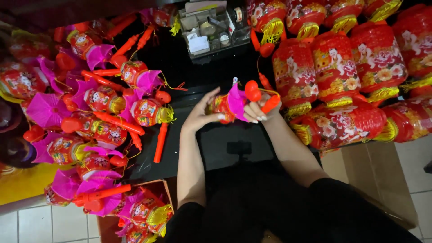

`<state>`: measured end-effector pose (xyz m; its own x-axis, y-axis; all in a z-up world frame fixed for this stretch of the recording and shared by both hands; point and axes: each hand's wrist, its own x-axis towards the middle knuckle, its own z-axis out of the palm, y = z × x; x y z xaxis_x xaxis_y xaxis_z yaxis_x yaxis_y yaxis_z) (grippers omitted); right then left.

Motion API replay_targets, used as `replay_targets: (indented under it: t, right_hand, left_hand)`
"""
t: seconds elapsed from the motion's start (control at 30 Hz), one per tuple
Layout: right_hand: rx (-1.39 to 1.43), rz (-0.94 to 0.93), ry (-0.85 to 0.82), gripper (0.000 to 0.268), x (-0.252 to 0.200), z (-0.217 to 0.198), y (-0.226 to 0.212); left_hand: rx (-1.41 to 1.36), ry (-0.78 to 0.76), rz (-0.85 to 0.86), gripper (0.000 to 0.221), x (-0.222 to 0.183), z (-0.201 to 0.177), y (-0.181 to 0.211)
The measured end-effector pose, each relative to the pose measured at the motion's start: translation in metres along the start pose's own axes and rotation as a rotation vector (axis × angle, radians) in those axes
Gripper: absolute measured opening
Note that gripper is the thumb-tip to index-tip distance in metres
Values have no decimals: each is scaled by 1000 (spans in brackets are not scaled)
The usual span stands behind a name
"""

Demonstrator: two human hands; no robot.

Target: Assembling small decorative lanterns by attaching plastic handles to the lantern bodies.

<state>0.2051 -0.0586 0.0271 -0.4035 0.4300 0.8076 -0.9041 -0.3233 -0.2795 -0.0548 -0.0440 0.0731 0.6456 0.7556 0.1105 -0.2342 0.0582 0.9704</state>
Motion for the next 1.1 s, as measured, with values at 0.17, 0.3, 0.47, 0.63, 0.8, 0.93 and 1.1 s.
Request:
replay_targets:
  t: [0.17,0.3,0.47,0.63,0.8,0.93,1.1]
  right_hand:
    - [-66,-74,138,54,8,0,5]
    - [-80,-87,195,37,9,3,2]
    - [-11,-48,299,34,13,9,4]
    - [-39,-71,386,36,-15,-6,12]
    - [-154,-100,595,53,-17,-14,12]
    - [-115,-41,646,52,-13,-14,20]
    - [-235,128,893,41,11,1,33]
  left_hand:
    - [-56,-66,-138,71,1,-7,-4]
    - [-141,-219,-160,89,6,-12,-9]
    - [-348,-320,-224,102,-7,8,-11]
    - [-618,-237,-126,89,-12,-19,-43]
    - [-707,-211,-78,82,-8,-26,-46]
    - [-755,-204,-41,79,-2,-30,-48]
    - [-859,-165,36,73,-2,-33,-50]
